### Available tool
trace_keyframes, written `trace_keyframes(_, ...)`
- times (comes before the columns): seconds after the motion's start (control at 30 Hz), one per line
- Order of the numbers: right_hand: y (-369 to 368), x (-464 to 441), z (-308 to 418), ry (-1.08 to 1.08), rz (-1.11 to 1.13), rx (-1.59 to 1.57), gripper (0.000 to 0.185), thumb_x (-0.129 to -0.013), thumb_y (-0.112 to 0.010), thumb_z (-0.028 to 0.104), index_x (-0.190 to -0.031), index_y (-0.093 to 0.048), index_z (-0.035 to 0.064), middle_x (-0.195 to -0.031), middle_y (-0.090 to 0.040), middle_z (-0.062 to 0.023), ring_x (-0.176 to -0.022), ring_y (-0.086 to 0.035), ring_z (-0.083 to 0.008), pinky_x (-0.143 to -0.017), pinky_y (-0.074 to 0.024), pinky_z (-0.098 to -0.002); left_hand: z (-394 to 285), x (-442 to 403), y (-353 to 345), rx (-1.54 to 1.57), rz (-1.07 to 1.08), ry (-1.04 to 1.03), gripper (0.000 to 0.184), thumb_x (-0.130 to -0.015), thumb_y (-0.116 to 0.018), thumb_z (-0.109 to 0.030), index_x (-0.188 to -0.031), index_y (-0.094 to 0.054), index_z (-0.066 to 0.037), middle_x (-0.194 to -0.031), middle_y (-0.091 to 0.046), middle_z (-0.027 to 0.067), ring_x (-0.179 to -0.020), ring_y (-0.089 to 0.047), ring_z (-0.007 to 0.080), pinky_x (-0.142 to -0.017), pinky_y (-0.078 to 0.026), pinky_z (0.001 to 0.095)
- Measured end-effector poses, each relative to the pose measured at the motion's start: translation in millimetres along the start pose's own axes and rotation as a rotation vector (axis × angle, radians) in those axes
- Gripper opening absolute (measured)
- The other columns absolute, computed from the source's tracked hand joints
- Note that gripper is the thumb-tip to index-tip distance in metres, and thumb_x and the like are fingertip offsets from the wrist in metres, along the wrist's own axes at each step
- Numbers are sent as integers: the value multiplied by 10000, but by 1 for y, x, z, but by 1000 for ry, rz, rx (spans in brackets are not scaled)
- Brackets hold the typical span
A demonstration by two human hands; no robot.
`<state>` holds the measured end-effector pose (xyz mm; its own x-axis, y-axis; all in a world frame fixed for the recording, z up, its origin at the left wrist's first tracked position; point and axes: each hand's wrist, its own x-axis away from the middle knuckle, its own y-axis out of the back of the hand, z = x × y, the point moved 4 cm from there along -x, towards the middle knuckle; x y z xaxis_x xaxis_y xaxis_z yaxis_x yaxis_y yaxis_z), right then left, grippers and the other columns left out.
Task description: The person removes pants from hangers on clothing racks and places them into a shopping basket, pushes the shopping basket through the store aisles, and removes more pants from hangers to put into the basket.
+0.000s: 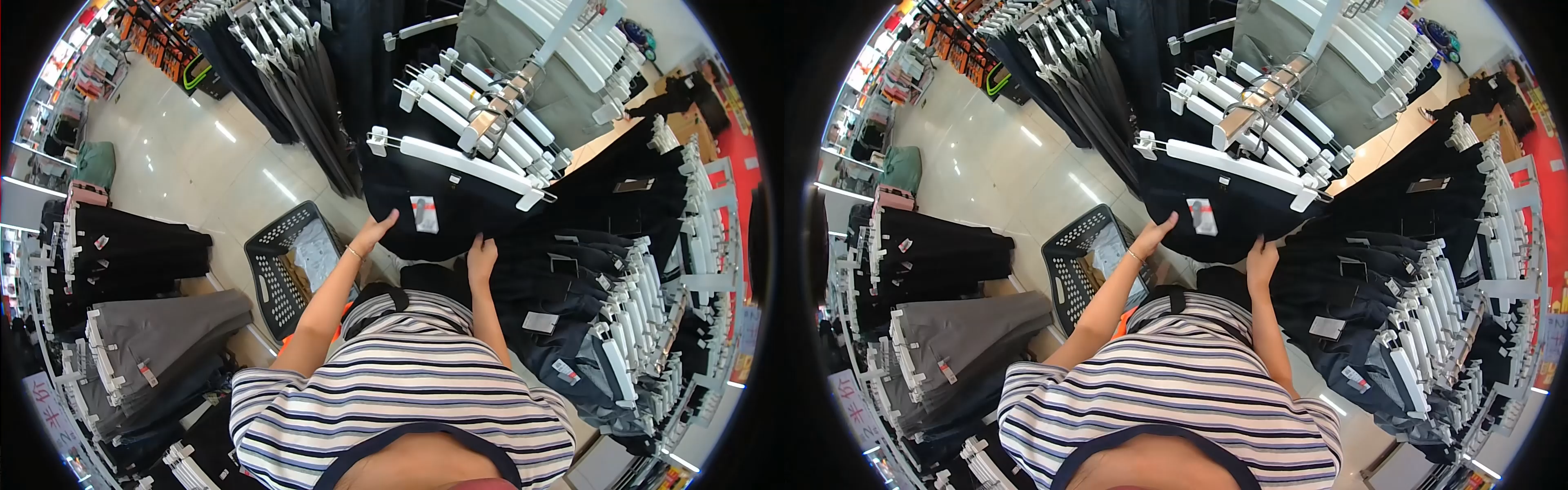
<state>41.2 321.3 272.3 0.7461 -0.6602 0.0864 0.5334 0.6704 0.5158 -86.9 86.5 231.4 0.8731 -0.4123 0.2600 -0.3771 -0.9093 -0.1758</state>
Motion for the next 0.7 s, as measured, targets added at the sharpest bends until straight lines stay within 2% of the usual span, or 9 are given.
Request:
trace_keyframes(0.07,1,7,-1,220,-121,-233,267,-917,-431,175,-969,-538,-64,-849,-630,-119,-742,-595,-264,-687,-462,-357,1,-3,4,17,-115,-63,574,-859,-553,-402,-1235,-423,13,-1144,-533,73,-1051,-498,166,-906,-391,279)
trace_keyframes(0.1,-3,10,-11,61,-57,-468,269,-918,-440,192,-1006,-539,-43,-903,-624,-116,-798,-591,-255,-727,-459,-352,-5,-2,4,27,-174,-95,598,-863,-531,-441,-1234,-422,15,-1139,-537,80,-1053,-500,169,-903,-396,281)
trace_keyframes(0.13,-7,16,-21,-105,8,-697,277,-918,-449,208,-1044,-540,-22,-956,-619,-114,-854,-588,-246,-768,-456,-348,-7,0,5,138,-195,-37,635,-854,-503,-489,-1232,-424,15,-1140,-539,88,-1054,-506,177,-900,-404,292)
trace_keyframes(0.2,-17,21,-33,-422,174,-1248,385,-914,-463,322,-1189,-499,54,-1185,-540,-109,-1099,-502,-242,-950,-385,-380,-11,9,6,357,-235,85,715,-837,-445,-583,-1228,-427,16,-1142,-543,103,-1057,-517,193,-895,-420,314)
trace_keyframes(0.3,-6,30,-1,-698,209,-1468,467,-906,-444,400,-1217,-479,54,-1279,-469,-111,-1191,-424,-263,-1016,-315,-417,-6,16,-5,562,-215,208,786,-803,-395,-655,-1219,-435,10,-1153,-543,118,-1061,-528,217,-892,-436,347)
trace_keyframes(0.43,-7,30,-5,-638,282,-1580,453,-911,-441,381,-1218,-477,50,-1267,-480,-104,-1178,-435,-275,-1013,-314,-427,-20,26,-20,664,-185,199,749,-814,-411,-633,-1221,-442,-6,-1186,-535,112,-1071,-527,228,-901,-433,361)
trace_keyframes(0.53,-6,33,-11,-602,248,-1490,408,-929,-414,343,-1217,-483,63,-1257,-492,-99,-1170,-451,-263,-1003,-330,-430,-21,27,-22,708,-117,175,702,-832,-421,-601,-1211,-459,-11,-1186,-540,105,-1072,-529,231,-899,-435,366)
trace_keyframes(0.63,1,36,-6,-567,233,-1458,307,-930,-437,265,-1148,-517,63,-1138,-557,-87,-1063,-513,-253,-950,-373,-402,-23,32,-23,736,-85,197,629,-852,-452,-538,-1195,-476,-12,-1169,-551,107,-1055,-541,232,-901,-439,372)
trace_keyframes(0.7,3,26,-34,-384,80,-1116,231,-897,-494,173,-1092,-521,52,-1057,-551,-86,-988,-514,-223,-899,-394,-360,-19,33,-21,823,-34,242,567,-872,-462,-476,-1200,-466,-13,-1184,-540,115,-1070,-532,246,-925,-425,388)
